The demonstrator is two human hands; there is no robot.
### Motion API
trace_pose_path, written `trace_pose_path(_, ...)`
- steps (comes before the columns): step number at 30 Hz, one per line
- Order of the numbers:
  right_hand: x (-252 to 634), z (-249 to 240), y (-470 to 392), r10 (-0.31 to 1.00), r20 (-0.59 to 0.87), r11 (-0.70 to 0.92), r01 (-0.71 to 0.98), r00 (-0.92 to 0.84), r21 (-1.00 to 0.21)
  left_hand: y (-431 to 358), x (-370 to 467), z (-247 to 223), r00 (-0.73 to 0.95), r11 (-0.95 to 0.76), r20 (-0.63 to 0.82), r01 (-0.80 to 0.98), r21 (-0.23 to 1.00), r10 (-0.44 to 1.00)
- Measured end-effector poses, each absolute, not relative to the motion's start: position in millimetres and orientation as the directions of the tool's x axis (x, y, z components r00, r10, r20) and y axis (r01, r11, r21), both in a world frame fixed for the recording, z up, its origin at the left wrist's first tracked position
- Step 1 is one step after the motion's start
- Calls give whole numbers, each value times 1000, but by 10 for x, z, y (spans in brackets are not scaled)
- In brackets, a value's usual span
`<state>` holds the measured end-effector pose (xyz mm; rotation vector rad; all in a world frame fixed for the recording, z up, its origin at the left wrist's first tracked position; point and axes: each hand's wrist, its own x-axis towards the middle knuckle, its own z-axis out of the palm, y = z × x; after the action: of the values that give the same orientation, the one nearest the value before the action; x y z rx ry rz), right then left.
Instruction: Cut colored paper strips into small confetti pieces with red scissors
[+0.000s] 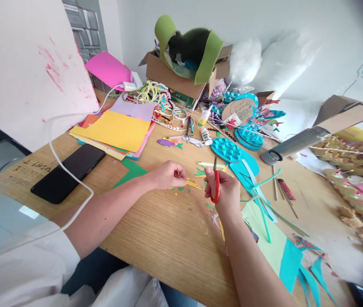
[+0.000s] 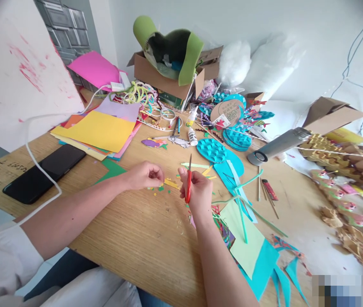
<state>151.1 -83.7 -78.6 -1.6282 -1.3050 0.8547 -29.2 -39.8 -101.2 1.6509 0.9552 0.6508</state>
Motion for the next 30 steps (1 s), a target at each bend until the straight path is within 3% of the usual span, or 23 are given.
trace_pose_path(3, 1544, -777, -813, 966, 38, -69, 400, 255, -914, -436, -286, -1054, 589, -405, 65, 467, 786, 805)
trace_pose_path(5, 1579, -803, -784, 977, 45, -60, 472, 208, -880, -469, -276, -1074, 589, -493, 98, 561, 665, 802)
trace_pose_path(10, 1640, -944, -723, 995, 101, 37, 836, 22, -548, -508, -261, -1085, 531, -502, 128, 657, 563, 838)
trace_pose_path(15, 1623, -1038, -731, 983, 90, 182, 927, -162, -329, -487, -253, -1135, 513, -501, 146, 670, 548, 846)
trace_pose_path(30, 1638, -962, -690, 998, 25, 62, 922, -57, -382, -456, -252, -1185, 426, -493, 265, 624, 606, 865)
